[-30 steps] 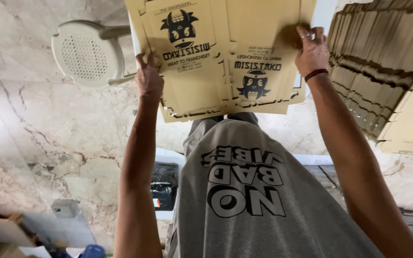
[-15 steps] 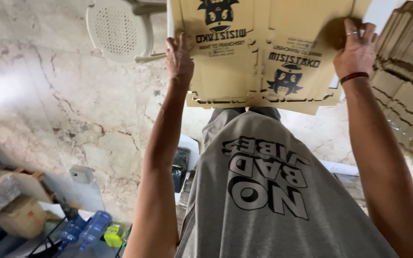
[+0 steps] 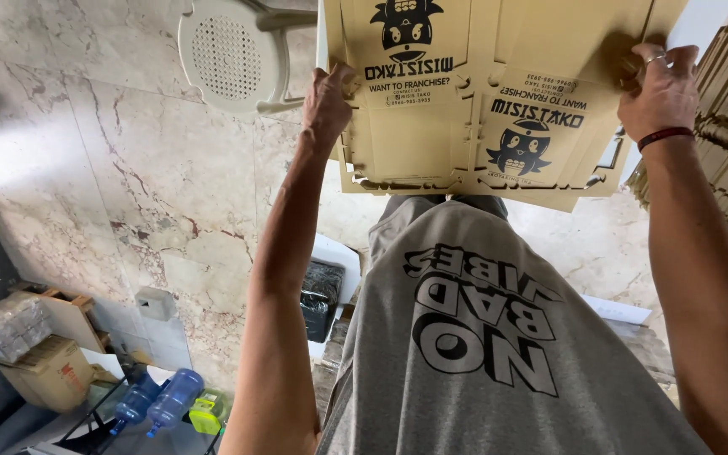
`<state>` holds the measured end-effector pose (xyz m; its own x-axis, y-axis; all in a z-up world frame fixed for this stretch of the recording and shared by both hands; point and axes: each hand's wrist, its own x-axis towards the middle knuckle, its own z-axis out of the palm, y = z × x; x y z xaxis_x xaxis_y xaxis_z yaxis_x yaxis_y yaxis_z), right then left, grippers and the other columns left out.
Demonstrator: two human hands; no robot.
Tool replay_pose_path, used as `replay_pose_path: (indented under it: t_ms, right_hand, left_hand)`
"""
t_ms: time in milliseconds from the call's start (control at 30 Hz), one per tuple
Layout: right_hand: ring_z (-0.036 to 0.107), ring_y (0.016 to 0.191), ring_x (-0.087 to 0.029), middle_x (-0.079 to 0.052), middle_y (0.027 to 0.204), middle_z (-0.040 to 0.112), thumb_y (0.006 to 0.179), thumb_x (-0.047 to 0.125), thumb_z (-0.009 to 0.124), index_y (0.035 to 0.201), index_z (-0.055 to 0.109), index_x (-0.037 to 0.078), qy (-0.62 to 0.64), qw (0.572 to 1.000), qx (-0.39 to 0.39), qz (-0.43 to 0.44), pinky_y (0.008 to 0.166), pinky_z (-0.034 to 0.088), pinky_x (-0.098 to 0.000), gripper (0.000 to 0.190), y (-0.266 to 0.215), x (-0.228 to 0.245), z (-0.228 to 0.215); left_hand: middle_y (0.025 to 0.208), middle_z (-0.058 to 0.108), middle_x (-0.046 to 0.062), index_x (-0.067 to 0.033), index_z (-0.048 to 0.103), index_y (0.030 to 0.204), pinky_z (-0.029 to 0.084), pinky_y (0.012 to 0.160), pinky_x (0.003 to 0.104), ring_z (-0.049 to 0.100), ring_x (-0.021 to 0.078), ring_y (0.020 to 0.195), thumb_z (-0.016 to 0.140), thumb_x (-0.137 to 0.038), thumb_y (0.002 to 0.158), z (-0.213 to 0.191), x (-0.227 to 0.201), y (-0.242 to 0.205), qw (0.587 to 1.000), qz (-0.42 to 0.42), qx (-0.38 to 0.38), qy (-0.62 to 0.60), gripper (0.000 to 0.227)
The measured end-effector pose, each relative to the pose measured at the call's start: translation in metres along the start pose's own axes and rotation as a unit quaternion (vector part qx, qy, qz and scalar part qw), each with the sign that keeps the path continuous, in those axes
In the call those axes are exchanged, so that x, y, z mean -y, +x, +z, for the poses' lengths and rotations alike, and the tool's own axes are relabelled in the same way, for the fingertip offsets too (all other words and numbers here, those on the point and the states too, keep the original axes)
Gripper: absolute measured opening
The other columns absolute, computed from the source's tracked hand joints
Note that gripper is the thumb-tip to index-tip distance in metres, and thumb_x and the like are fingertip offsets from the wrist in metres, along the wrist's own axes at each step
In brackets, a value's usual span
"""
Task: The person assembles flat cardboard boxes by hand. They fold the side flaps and tuck the tabs into slots to form the box structure, repeating the process for multiple units.
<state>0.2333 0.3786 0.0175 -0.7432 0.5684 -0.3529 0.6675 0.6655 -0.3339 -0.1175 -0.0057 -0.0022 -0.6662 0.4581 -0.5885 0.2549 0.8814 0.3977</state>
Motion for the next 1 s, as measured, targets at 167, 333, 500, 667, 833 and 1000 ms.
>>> replay_pose_path:
  t_ms: [167, 333, 500, 667, 833, 1000]
  right_hand:
    - [0.056, 0.105, -0.05, -0.027, 0.126, 0.038, 0.088, -0.009, 0.077, 0.145, 0.062, 0.002, -0.036, 0.999, -0.004, 0.028, 0.088, 0.055, -0.0603, 0.06, 0.002, 0.012, -0.003]
    - [0.063, 0.099, -0.049, -0.026, 0.125, 0.037, 0.096, -0.012, 0.061, 0.139, 0.064, -0.002, 0.026, 0.997, -0.007, 0.067, 0.093, 0.055, -0.06, 0.045, 0.012, 0.009, 0.004]
    - [0.06, 0.105, -0.055, -0.026, 0.133, 0.04, 0.082, -0.001, 0.064, 0.146, 0.06, 0.014, 0.021, 0.991, 0.118, 0.06, 0.101, 0.049, -0.0539, 0.066, 0.023, -0.005, -0.015]
    - [0.059, 0.109, -0.051, -0.033, 0.131, 0.053, 0.083, -0.023, 0.057, 0.144, 0.061, 0.005, 0.03, 0.985, 0.155, 0.068, 0.102, 0.051, -0.0532, 0.068, 0.027, 0.014, -0.047]
    - [0.067, 0.082, -0.045, -0.035, 0.124, 0.061, 0.085, -0.021, 0.056, 0.143, 0.064, 0.005, 0.023, 0.975, 0.213, 0.061, 0.074, 0.059, -0.0538, 0.064, 0.034, 0.012, -0.066]
    - [0.058, 0.116, -0.049, -0.032, 0.138, 0.058, 0.087, -0.013, 0.073, 0.145, 0.06, 0.007, -0.008, 0.968, 0.236, 0.085, 0.097, 0.052, -0.0568, 0.063, 0.024, 0.053, -0.125]
  left_hand:
    - [0.115, 0.053, 0.014, -0.0205, 0.065, 0.131, 0.061, 0.057, 0.028, 0.057, 0.0226, 0.091, 0.054, 0.023, 0.082, 0.004, 0.009, 0.006, 0.999, 0.035, -0.006, 0.003, 0.067]
    - [0.116, 0.052, 0.014, -0.0184, 0.063, 0.135, 0.064, 0.066, 0.03, 0.057, 0.0235, 0.096, 0.057, 0.02, 0.082, -0.009, 0.007, 0.001, 0.999, 0.04, 0.02, -0.012, 0.066]
    - [0.116, 0.052, 0.014, -0.0291, 0.064, 0.137, 0.057, 0.086, 0.043, 0.062, 0.0362, 0.102, 0.051, 0.012, 0.067, -0.022, -0.011, -0.006, 0.997, 0.046, 0.031, 0.045, 0.082]
    - [0.122, 0.063, 0.015, -0.015, 0.061, 0.138, 0.055, 0.077, 0.042, 0.056, 0.0287, 0.106, 0.055, 0.025, 0.079, -0.033, -0.034, -0.009, 0.996, 0.029, 0.069, 0.044, 0.072]
    - [0.12, 0.054, 0.021, -0.0099, 0.059, 0.14, 0.057, 0.086, 0.045, 0.058, 0.0326, 0.103, 0.054, 0.026, 0.075, -0.049, -0.045, -0.014, 0.992, 0.009, 0.092, 0.082, 0.075]
    - [0.124, 0.055, 0.026, -0.004, 0.06, 0.131, 0.06, 0.084, 0.042, 0.066, 0.0332, 0.1, 0.056, 0.025, 0.079, -0.086, -0.059, -0.02, 0.991, 0.093, 0.077, 0.065, 0.06]
